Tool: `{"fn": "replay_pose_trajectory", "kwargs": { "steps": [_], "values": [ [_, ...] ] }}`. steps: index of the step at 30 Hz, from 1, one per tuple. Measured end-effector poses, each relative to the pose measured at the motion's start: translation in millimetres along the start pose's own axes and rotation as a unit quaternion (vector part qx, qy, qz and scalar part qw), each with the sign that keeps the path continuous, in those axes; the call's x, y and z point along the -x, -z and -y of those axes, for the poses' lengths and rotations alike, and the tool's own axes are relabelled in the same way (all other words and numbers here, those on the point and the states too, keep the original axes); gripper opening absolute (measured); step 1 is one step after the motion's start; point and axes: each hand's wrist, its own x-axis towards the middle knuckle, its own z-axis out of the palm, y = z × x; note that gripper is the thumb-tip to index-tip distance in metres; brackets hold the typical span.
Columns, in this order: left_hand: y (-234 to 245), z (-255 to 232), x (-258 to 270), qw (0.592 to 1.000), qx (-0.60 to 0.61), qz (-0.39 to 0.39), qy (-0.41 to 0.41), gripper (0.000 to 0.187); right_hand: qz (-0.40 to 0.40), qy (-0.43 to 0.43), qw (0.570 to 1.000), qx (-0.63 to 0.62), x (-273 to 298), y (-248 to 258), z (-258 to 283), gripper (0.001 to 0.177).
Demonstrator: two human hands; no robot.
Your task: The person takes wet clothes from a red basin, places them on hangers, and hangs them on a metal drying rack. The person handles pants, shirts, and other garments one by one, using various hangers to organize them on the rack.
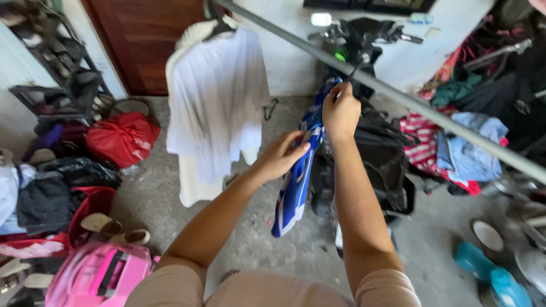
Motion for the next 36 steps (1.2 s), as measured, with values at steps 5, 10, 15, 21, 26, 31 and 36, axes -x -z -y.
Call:
{"fn": "replay_pose_trajectory", "kwargs": {
  "steps": [5,10,15,21,26,31,36],
  "values": [
    [71,60,-37,0.976,-0.146,-0.108,-0.118,0.050,0.006,0.068,0.997,-0.042,-28,-133,14,0.008],
    [166,135,-95,0.946,-0.237,-0.220,-0.016,0.040,0.091,0.074,0.982,-0.147,-52,-249,62,0.027],
    [254,163,-136,0.929,-0.250,-0.259,0.084,0.036,0.227,0.074,0.922,-0.305,-53,-298,99,0.058],
    [266,180,-133,0.884,-0.308,-0.350,-0.024,0.033,0.217,0.066,0.941,-0.250,-13,-303,67,0.062],
    [192,200,-104,0.760,-0.453,-0.405,-0.232,0.036,0.256,-0.040,0.962,-0.088,39,-294,-19,0.056],
    [94,231,-95,0.891,-0.327,-0.142,-0.280,0.038,0.207,-0.038,0.977,0.024,84,-268,-129,0.056],
    [16,270,-109,0.918,-0.272,-0.075,-0.278,0.043,0.204,-0.114,0.961,0.147,101,-239,-204,0.054]
  ]
}}
